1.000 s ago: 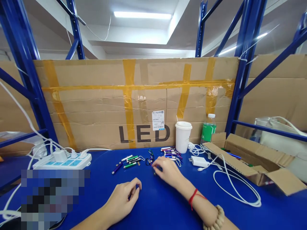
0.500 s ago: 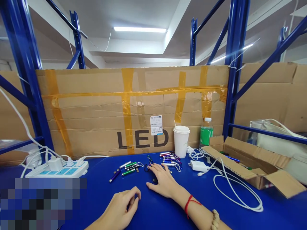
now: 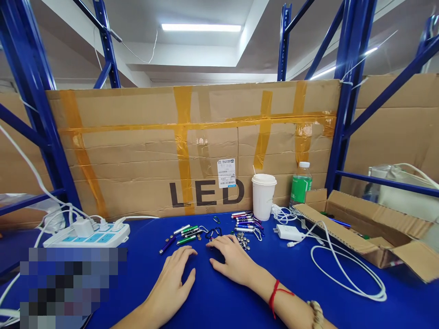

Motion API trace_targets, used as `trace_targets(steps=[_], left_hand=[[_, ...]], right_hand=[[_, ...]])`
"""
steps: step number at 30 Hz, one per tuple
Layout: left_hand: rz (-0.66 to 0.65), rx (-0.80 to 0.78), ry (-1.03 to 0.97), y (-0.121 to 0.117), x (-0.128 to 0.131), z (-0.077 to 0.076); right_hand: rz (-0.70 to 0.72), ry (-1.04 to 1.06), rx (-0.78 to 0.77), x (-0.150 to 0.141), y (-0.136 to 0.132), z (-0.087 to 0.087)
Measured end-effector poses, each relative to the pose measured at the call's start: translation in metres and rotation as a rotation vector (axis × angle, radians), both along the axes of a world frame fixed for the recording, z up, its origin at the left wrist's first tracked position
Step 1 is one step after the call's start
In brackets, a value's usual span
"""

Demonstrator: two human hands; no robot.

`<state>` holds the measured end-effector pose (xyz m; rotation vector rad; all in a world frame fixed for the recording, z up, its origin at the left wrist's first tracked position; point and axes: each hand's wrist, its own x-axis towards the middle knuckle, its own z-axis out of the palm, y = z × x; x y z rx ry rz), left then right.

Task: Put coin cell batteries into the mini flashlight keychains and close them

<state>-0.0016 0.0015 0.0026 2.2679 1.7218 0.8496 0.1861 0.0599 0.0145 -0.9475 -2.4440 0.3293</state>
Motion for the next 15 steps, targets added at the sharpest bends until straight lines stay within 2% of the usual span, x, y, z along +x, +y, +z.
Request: trace_targets(steps=[5, 11, 15], left_hand=[[0.021, -0.054, 0.015, 0.0046, -0.0025, -0.0099], [0.003, -0.018, 0.012, 0.0027, -0.0005, -0.0083], [-0.101, 0.026, 0.020, -0.0001, 0.0005, -0.0038]], right_hand=[[0.021, -0.008, 0.009, -0.0014, -0.0011, 0.0015], [0.020, -0.025, 0.030, -0.0009, 0.0012, 0.0002], [0.022, -0.053, 0.060, -0.0013, 0.0010, -0.0012]])
